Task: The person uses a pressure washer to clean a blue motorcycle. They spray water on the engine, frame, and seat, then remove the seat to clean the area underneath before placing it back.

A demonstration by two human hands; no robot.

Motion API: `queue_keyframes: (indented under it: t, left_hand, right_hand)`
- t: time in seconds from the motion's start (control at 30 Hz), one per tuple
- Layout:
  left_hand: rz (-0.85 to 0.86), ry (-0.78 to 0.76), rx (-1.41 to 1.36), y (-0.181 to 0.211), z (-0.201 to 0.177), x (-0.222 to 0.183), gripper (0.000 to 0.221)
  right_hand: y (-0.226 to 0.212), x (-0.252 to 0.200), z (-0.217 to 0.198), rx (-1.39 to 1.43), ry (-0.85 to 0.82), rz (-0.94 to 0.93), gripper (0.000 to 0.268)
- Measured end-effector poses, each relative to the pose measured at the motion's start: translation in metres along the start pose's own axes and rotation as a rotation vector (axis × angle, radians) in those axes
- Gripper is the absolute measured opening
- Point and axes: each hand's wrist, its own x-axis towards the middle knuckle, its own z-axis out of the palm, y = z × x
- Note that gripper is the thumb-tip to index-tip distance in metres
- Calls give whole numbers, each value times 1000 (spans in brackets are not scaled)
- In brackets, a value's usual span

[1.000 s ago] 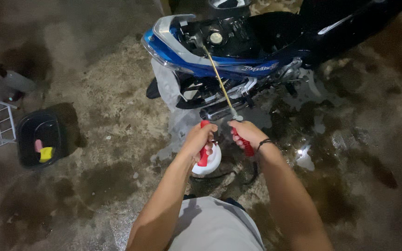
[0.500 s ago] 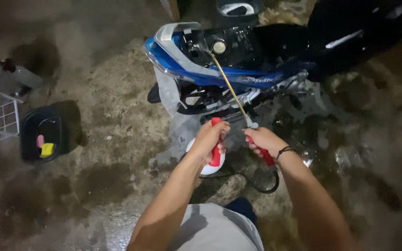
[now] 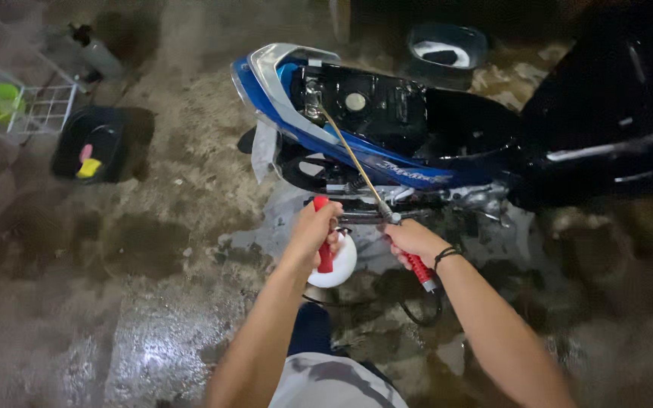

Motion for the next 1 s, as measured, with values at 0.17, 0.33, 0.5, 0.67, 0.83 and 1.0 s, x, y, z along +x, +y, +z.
queue_keyframes:
  t: [0.17,0.33,0.5,0.67,0.83,1.0]
  left_hand:
    - [-10,2,-113,-12,39,15,17]
    - [-45,-12,-193,-39,91,44,20]
    - [-12,50,-231,-49,136,53,13]
    - [18,104,-238,-65,178,59,9]
    - [172,162,-261,-100,237,77,17]
    - [291,282,-347,-137,283,96,19]
  right_hand:
    - [-16,5,-47,-105,17,-11,38]
    - [-18,10,-89,-139,-5,18,38]
    - [-31,16,-120,-246,-31,-23,43]
    - [-23,54,-156,-332,-124,-143,33]
    - [2,106,-213,-327,-275,-211,20]
    - [15,123,-264,-319,-400,-327,22]
